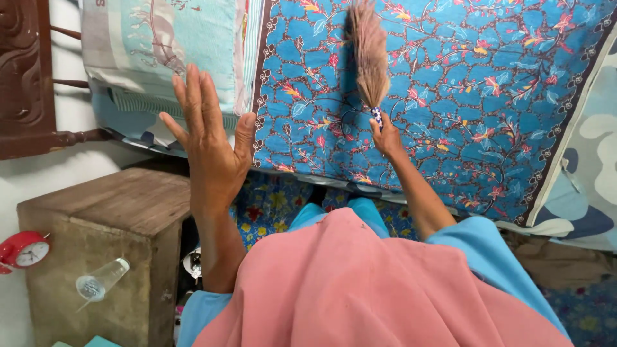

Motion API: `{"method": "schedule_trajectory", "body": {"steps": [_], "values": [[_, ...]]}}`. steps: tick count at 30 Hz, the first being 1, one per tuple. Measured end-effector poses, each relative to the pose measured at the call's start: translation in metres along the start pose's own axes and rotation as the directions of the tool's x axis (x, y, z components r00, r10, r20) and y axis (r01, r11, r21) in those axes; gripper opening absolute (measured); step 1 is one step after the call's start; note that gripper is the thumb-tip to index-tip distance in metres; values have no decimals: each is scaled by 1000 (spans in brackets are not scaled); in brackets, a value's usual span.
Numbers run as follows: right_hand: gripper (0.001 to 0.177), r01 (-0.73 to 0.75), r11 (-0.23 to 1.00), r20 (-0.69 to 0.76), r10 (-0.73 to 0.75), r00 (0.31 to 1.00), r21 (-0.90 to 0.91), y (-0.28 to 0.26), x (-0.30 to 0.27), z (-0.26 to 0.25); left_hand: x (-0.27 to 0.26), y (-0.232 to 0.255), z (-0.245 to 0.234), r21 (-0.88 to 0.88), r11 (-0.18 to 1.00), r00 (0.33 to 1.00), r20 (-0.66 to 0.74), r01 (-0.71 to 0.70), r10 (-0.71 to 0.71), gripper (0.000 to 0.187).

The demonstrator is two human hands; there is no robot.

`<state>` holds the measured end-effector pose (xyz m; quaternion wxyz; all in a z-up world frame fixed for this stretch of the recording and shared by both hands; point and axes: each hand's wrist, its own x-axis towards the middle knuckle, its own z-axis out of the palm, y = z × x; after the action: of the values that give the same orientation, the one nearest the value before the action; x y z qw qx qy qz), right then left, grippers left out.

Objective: Dusting a bed, pillows, and surrounding area using a feather duster.

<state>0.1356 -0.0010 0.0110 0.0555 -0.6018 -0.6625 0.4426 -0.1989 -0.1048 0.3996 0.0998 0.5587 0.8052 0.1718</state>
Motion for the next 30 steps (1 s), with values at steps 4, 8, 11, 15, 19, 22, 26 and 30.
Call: {"method": "schedule_trajectory", "body": {"steps": [4,8,11,15,19,22,26,30], "values": [[48,21,994,181,-1,983,-106,7,-45,47,-11,-16,-6,15,1000,1000,-2,-20,21,77],[45,324,932,438,-227,870,-161,15,-114,78,-19,-29,-18,-24,999,999,-7,-47,47,75],[48,269,945,379,-183,907,-188,-2,-152,53,-23,-34,-23,-45,996,997,-15,-77,76,74],[54,-219,972,-12,221,975,87,7,-158,16,-28,-31,-27,-34,994,994,-24,-105,104,75],[54,-231,962,-214,258,942,145,65,-132,28,-38,-17,-34,-24,989,989,-17,-149,148,76],[50,-206,978,-202,211,957,43,82,-138,58,-46,-5,-38,-35,982,982,-17,-187,187,76],[57,-13,996,223,32,974,-87,48,-193,78,-63,7,-32,-9,981,981,-24,-192,191,77],[55,158,961,435,-45,899,-227,43,-245,58,-85,28,-17,-1,975,975,4,-221,221,76]]}}
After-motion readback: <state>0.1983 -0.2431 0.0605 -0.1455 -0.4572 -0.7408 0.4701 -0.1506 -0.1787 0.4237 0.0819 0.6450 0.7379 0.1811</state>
